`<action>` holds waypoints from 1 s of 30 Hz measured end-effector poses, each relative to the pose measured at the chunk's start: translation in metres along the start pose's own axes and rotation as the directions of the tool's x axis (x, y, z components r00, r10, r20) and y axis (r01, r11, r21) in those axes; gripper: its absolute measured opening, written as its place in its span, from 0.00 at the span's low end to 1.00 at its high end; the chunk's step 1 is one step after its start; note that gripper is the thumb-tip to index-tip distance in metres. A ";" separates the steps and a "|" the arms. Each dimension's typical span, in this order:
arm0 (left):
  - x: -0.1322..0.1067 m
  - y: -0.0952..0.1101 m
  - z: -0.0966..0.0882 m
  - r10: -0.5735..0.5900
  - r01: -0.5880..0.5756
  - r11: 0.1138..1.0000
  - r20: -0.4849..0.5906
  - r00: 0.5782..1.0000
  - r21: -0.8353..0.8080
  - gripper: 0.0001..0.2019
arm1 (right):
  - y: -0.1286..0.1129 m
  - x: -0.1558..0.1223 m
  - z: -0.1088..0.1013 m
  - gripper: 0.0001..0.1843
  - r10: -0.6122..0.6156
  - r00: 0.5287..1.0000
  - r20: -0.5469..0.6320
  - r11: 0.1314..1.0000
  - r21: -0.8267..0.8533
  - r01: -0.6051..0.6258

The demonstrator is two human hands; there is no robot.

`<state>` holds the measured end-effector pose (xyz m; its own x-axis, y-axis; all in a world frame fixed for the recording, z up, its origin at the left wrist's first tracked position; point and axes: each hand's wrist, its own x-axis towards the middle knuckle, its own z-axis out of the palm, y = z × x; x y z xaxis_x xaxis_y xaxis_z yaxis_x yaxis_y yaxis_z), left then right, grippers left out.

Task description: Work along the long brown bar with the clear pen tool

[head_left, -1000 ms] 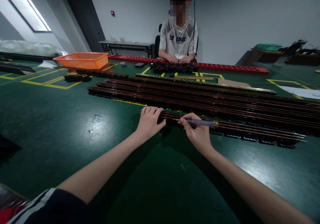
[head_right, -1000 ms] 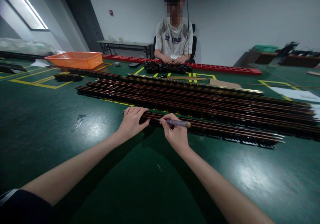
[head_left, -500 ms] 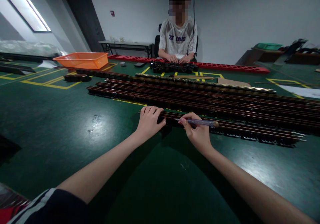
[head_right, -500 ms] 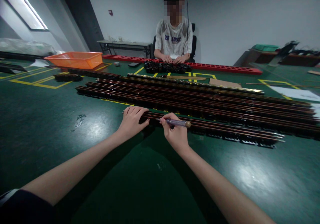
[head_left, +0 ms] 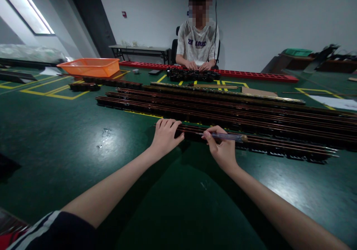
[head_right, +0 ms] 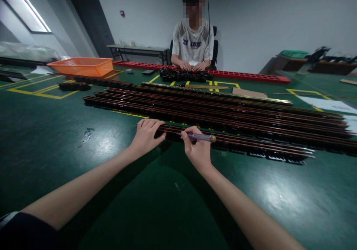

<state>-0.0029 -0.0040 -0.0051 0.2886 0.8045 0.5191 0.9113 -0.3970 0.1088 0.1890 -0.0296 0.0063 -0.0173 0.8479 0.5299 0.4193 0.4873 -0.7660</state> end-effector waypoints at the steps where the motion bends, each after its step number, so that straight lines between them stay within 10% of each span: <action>1: 0.000 0.000 0.000 0.000 0.000 1.000 0.001 1.000 0.001 0.16 | 0.000 0.000 0.000 0.11 0.000 1.000 0.003 1.000 0.000 0.000; 30: -0.001 0.000 0.003 0.075 -0.075 0.997 -0.003 0.997 -0.017 0.17 | 0.000 0.002 0.001 0.10 -0.074 0.996 0.044 0.996 -0.042 0.075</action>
<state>-0.0027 -0.0036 -0.0081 0.3554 0.7709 0.5286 0.8818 -0.4641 0.0839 0.1878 -0.0278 0.0064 -0.0877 0.8181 0.5684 0.4547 0.5406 -0.7079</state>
